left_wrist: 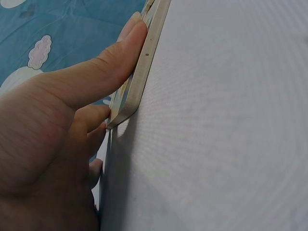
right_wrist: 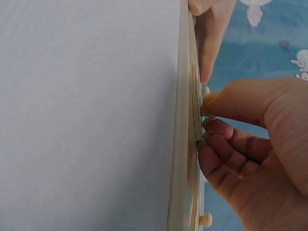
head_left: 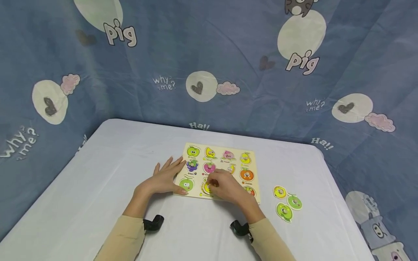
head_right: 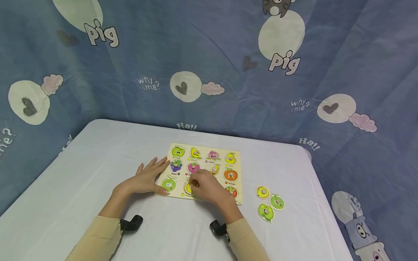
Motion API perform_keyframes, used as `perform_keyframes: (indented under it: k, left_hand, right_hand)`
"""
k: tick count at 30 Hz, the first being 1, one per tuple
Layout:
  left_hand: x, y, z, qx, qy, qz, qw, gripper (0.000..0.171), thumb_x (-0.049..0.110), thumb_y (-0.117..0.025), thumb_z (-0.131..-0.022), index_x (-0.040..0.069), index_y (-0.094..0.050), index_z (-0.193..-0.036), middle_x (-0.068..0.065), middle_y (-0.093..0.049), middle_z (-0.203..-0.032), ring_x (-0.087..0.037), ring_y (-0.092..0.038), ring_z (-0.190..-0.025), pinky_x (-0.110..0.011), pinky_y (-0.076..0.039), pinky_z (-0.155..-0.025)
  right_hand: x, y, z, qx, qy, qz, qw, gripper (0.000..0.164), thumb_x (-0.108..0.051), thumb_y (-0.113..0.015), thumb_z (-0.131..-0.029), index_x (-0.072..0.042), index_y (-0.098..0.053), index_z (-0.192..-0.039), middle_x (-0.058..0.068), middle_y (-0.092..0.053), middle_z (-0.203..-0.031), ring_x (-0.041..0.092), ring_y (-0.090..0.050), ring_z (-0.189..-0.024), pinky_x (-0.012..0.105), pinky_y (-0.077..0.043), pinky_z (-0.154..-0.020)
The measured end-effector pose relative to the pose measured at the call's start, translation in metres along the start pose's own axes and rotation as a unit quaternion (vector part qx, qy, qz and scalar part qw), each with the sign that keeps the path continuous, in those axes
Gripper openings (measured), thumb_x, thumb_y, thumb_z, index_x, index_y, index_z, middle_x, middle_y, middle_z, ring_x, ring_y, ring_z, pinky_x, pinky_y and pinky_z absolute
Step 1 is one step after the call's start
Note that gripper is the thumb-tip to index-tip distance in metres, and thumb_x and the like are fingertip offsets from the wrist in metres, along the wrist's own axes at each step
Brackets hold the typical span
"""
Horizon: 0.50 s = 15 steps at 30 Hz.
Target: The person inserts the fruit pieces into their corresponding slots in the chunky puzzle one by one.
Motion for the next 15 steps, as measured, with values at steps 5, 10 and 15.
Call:
perform_keyframes:
  k: [5,10,15]
  left_hand:
    - [-0.0003,0.0014,0.0002,0.000,0.004,-0.003,1.0000,0.123,0.062,-0.085,-0.060,0.014,-0.027,-0.158,-0.007,-0.014,-0.169,-0.042,0.001,-0.155,-0.073,0.009,-0.116]
    - [-0.0018,0.0013,0.0001,-0.001,0.006,-0.007,1.0000,0.123,0.062,-0.084,-0.060,0.014,-0.027,-0.158,-0.007,-0.014,-0.169,-0.042,0.001,-0.155,-0.073,0.009,-0.116]
    - [-0.0022,0.0023,0.0010,-0.001,0.004,-0.011,0.9999,0.124,0.064,-0.084,-0.060,0.013,-0.026,-0.158,-0.007,-0.014,-0.168,-0.043,0.000,-0.155,-0.074,0.009,-0.116]
  right_hand:
    - [-0.0029,0.0004,0.0000,-0.001,0.000,-0.001,1.000,0.005,-0.014,-0.069,-0.090,-0.016,-0.072,-0.093,-0.006,-0.059,-0.084,0.011,-0.052,-0.079,0.020,-0.045,-0.069]
    - [-0.0050,0.0001,0.0006,0.004,0.001,0.004,1.000,0.006,-0.014,-0.069,-0.090,-0.016,-0.073,-0.095,-0.006,-0.060,-0.087,0.009,-0.051,-0.081,0.021,-0.046,-0.072]
    - [-0.0069,-0.0012,0.0003,0.015,0.000,0.000,1.000,0.006,-0.013,-0.069,-0.090,-0.016,-0.073,-0.094,-0.006,-0.060,-0.087,0.009,-0.051,-0.081,0.021,-0.047,-0.072]
Point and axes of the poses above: each hand's wrist, its own z-axis away from the middle knuckle, its own y-axis out of the back of the hand, x = y × z, the point moved 8 cm from there along -z, towards the middle knuckle
